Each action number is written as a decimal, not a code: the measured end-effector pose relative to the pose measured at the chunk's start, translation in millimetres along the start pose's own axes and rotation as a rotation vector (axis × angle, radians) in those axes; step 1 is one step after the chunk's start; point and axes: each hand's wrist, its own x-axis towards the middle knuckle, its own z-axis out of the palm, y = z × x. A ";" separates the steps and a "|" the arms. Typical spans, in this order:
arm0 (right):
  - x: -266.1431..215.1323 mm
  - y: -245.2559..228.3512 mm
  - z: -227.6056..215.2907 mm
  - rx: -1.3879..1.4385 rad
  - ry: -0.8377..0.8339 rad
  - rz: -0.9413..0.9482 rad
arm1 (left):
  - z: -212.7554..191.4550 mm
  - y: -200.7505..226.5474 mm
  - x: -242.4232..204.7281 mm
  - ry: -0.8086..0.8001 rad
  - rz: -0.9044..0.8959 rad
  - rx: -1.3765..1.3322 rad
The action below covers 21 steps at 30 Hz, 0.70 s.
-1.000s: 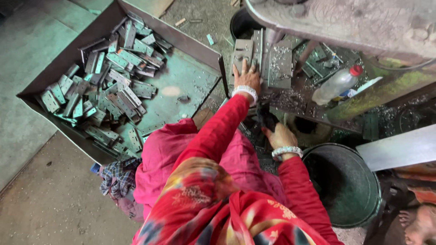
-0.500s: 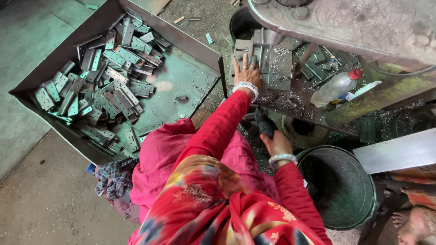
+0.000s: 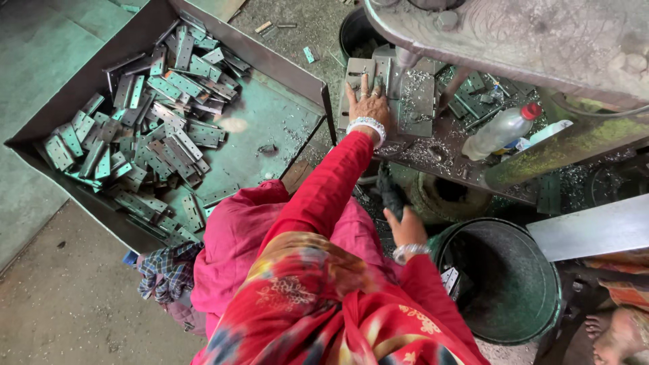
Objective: The person repeatedly picks small metal pieces from a bin, places them under a drill press, and operates the machine to drill holes. The person then removes the processed pieces and places them back into the bin.
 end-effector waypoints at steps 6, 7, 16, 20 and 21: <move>-7.8 -20.1 -5.7 -0.116 -0.055 0.064 | 5.1 -3.8 1.5 0.009 0.015 -0.030; -8.1 -30.0 -24.7 -0.102 -0.054 0.064 | 7.7 -3.8 -1.6 0.027 0.018 -0.033; -33.4 -154.7 -135.3 0.135 0.361 -0.194 | 32.4 -41.4 -99.5 0.137 0.289 -0.183; -30.7 -155.4 -137.6 0.129 0.346 -0.173 | 19.4 -36.0 -61.9 0.176 0.177 -0.122; -30.9 -153.1 -135.4 0.111 0.365 -0.194 | 16.0 -31.1 -46.2 0.146 0.177 -0.124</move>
